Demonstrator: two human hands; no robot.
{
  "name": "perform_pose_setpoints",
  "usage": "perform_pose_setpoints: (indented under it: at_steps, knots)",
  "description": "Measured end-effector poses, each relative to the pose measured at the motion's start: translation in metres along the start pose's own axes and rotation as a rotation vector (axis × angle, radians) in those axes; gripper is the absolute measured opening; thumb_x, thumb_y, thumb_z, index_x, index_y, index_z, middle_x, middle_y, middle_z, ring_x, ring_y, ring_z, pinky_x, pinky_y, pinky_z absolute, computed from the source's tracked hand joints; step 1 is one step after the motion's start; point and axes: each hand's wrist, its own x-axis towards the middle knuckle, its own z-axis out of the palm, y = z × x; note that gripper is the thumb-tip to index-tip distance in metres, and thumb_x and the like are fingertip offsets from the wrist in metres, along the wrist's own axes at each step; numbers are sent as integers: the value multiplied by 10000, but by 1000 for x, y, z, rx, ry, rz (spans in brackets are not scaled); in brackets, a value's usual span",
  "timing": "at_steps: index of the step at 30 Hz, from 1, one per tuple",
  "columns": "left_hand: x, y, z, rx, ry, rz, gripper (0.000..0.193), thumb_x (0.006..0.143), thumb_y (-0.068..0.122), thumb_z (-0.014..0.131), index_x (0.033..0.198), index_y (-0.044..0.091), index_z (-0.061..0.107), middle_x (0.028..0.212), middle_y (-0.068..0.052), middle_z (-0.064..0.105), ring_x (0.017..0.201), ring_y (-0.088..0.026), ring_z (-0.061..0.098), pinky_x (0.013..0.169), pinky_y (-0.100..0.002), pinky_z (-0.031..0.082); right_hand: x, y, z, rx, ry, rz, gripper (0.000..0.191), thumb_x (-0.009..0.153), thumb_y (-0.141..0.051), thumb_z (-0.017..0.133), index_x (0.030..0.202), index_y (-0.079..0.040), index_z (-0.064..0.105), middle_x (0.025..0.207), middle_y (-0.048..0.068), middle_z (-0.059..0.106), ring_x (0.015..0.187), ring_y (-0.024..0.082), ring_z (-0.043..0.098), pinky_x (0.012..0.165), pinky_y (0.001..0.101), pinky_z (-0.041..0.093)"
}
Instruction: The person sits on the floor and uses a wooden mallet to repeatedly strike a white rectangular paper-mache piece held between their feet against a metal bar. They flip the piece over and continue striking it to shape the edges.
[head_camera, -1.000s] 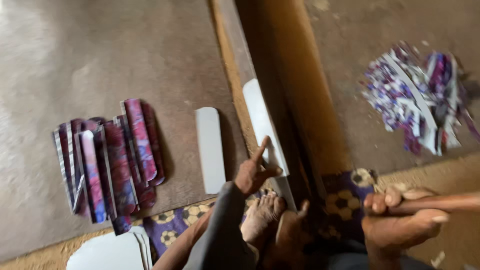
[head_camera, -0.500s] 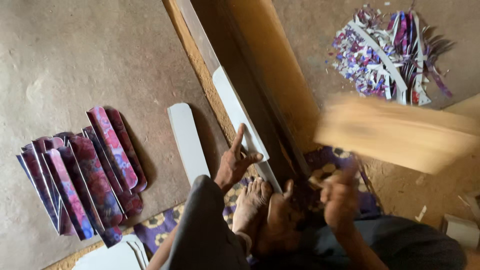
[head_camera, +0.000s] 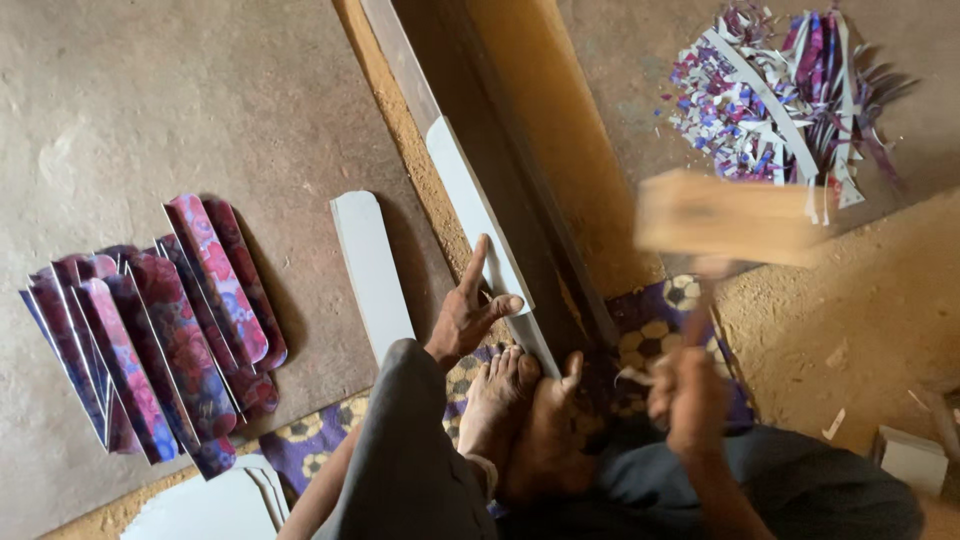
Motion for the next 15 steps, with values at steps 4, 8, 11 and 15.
perform_pose_setpoints:
  at_steps: [4,8,11,15]
  knots:
    - [-1,-9,3,-30,-13,-118,1256,726,696,658,1697,152,77,1089,-350,716,986,-460,684,919,-533,569,3,-65,7,547,69,-611,521,1120,-525,377,864,-109,557,708,69,563,530,139,552,453,330,498]
    - [1,-16,8,-74,-15,47,1242,784,713,642,1664,106,10,1589,-346,335,1412,-450,440,1164,-526,392,18,-50,48,60,-95,-751,492,1135,-533,422,868,-135,535,668,25,513,493,118,489,420,315,442]
    - [3,-18,10,-73,-7,118,1222,813,716,624,1657,96,-5,1697,-321,157,1536,-462,227,1227,-543,266,31,-16,62,-741,-302,-641,488,1148,-535,442,848,-154,503,660,6,497,482,112,451,398,310,409]
    - [3,-19,9,-113,-39,24,1280,750,753,619,1663,112,-8,1677,-278,176,1537,-432,254,1247,-511,280,25,13,24,348,-154,-87,499,1138,-557,464,857,-146,482,680,14,496,469,128,437,388,315,399]
